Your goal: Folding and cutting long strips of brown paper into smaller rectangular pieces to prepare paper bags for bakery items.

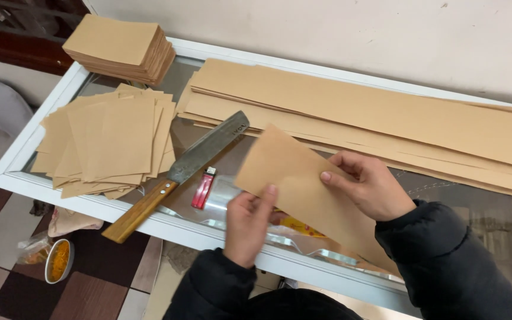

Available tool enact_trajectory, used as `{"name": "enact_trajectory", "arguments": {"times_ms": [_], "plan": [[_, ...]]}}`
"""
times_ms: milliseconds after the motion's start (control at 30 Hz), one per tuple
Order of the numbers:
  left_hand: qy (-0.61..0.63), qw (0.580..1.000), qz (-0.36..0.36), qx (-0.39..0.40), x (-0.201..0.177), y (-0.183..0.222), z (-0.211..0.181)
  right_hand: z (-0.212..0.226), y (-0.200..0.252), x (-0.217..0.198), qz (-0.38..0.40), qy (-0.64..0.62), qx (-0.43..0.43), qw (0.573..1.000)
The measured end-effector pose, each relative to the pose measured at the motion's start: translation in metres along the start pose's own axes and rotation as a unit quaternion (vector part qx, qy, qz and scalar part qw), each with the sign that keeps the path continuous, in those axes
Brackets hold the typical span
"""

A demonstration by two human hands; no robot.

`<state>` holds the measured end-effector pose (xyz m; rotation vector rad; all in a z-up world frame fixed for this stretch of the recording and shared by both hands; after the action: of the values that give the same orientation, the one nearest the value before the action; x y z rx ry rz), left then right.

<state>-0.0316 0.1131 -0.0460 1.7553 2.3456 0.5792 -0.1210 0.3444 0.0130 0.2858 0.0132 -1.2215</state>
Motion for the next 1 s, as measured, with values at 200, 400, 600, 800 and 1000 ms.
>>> {"name": "enact_trajectory", "arguments": {"times_ms": [200,400,600,800,1000], "plan": [[0.01,0.986,-0.136,0.098,-0.06,-0.036,0.002,-0.014,0.04,-0.051,-0.049,0.078,0.152,0.984],[-0.035,0.969,-0.214,0.115,-0.064,-0.023,-0.022,-0.076,0.064,-0.072,-0.079,-0.143,0.216,0.963],[-0.236,0.906,-0.266,0.231,-0.083,-0.026,-0.014,-0.088,0.076,-0.052,-0.121,-0.315,0.223,0.915],[-0.378,0.772,-0.113,0.498,-0.034,0.021,-0.038,-0.118,0.06,-0.039,-0.158,-0.198,0.21,0.944],[-0.54,0.644,0.041,0.54,0.016,0.036,0.017,-0.079,0.063,-0.017,-0.175,-0.138,0.208,0.952]]}}
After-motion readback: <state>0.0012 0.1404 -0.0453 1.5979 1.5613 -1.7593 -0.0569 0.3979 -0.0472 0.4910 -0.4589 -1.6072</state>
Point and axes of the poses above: each hand's wrist, its own y-axis away from the middle knuckle, its own x-axis out of the palm, z = x × y, the point moved 1 cm from there along -y, towards the middle knuckle, and after that the axes turned 15 degrees about -y, right-handed, at the moved point
